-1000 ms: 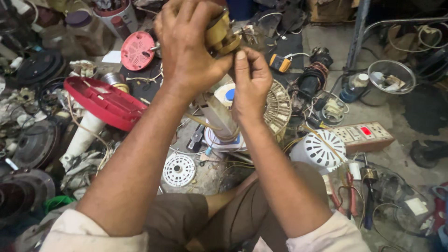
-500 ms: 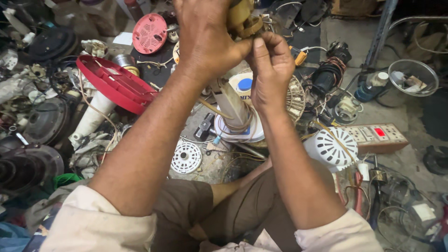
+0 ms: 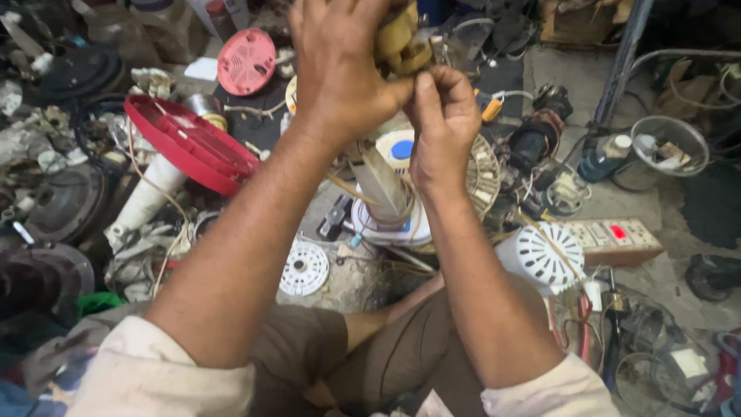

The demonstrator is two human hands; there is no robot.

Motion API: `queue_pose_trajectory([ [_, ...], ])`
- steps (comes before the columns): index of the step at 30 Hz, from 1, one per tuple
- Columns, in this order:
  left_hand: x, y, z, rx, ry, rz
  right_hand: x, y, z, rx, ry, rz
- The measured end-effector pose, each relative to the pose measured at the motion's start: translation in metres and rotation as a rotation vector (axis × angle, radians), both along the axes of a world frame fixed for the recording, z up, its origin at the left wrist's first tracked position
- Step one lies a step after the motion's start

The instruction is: The person sits on the floor of a cluttered repair workshop and repairs an electric fan motor. They disassemble the motor housing, handle and reconnect colored wires and a capacitor, and use a multimeter to test the motor while working with parts spread on the floor.

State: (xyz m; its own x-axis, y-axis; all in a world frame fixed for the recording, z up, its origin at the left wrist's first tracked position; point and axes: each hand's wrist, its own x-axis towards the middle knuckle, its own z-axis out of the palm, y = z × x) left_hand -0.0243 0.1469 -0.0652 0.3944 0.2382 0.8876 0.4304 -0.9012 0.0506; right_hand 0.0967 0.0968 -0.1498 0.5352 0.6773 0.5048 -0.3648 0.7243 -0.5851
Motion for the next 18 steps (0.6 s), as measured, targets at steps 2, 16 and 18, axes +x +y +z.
queue_pose_trajectory([
  [2,0.004,-0.006,0.005,-0.018,0.014,0.012,0.003,-0.002,0.003,-0.024,-0.040,-0.068],
  [16,0.016,-0.034,0.023,-0.066,0.026,0.017,-0.002,-0.027,0.037,-0.090,-0.034,-0.191],
  [18,0.017,-0.034,0.023,-0.067,0.026,0.019,-0.002,-0.029,0.041,-0.077,-0.055,-0.200],
])
